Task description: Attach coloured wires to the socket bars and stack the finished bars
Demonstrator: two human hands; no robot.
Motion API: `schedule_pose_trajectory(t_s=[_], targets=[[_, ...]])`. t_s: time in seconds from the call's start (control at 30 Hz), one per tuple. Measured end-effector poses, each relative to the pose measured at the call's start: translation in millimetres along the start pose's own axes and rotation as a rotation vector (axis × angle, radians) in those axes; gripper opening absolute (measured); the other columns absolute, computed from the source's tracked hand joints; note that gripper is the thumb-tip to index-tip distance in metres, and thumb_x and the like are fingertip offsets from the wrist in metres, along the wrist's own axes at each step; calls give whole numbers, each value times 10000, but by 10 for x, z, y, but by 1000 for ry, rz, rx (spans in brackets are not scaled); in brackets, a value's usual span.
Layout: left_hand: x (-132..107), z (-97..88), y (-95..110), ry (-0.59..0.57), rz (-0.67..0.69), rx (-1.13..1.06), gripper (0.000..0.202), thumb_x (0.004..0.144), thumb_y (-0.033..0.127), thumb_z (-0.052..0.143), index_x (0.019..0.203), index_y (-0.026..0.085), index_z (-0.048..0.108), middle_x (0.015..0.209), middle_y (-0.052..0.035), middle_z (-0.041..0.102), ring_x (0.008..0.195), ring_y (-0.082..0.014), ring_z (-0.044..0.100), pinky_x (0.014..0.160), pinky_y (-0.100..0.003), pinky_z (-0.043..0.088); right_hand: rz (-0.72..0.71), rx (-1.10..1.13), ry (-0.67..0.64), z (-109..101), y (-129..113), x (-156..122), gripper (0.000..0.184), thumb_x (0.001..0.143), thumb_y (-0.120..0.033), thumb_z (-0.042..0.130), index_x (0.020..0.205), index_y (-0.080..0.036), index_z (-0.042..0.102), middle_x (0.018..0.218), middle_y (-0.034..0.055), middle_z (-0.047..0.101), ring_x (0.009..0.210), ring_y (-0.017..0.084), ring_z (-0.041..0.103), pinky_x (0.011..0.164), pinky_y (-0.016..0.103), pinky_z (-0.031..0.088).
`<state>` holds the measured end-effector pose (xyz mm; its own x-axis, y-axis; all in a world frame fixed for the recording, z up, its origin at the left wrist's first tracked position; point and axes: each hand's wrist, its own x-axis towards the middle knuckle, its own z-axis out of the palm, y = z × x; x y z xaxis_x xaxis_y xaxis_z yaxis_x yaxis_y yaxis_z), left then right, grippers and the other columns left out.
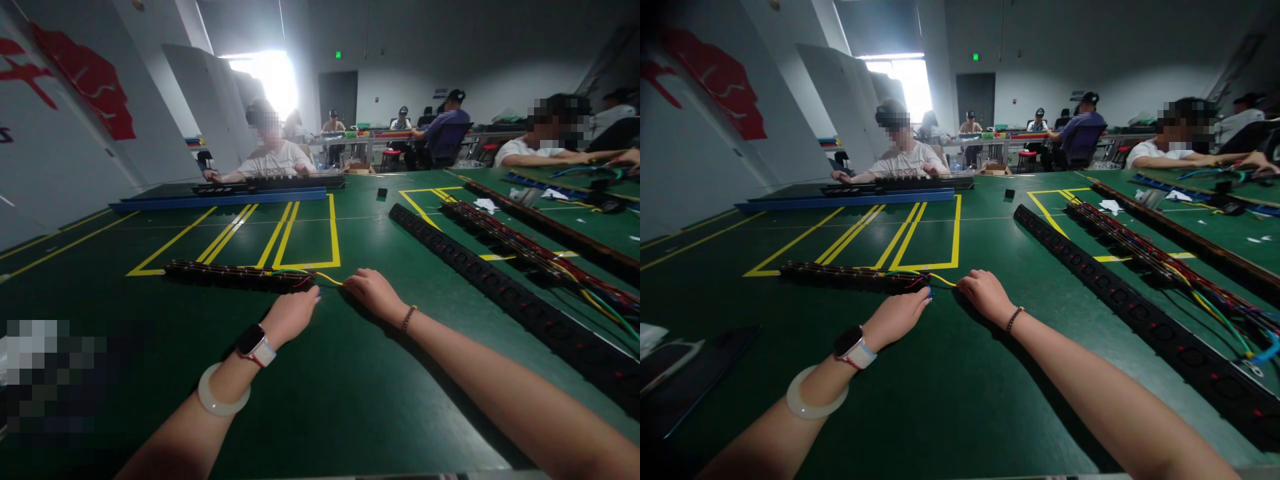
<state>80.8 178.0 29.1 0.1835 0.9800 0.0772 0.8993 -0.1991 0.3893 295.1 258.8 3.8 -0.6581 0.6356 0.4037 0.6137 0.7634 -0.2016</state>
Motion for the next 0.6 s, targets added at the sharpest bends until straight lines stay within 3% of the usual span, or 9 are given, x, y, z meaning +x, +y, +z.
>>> schedule_pose_trajectory(t_s=[0.3,0.43,0.6], targets=[[-6,-6,56,51,-75,-82,286,850,449,488,697,211,531,541,0,508,512,-174,514,564,-257,318,2,1,-1,7,0,-3,196,914,-258,511,978,-202,688,841,55,626,793,158,543,712,266,373],[33,37,-4,35,-268,-393,445,851,577,386,660,192,502,465,13,520,400,-139,504,455,-232,346,7,-1,-9,17,13,-6,200,916,-259,507,978,-204,689,847,54,626,789,156,538,713,265,367],[99,17,-103,93,-393,-621,460,856,579,353,677,179,492,407,11,534,329,-135,521,356,-204,351,11,9,-28,16,18,0,213,923,-260,494,986,-199,689,853,60,626,793,150,537,719,261,363]])
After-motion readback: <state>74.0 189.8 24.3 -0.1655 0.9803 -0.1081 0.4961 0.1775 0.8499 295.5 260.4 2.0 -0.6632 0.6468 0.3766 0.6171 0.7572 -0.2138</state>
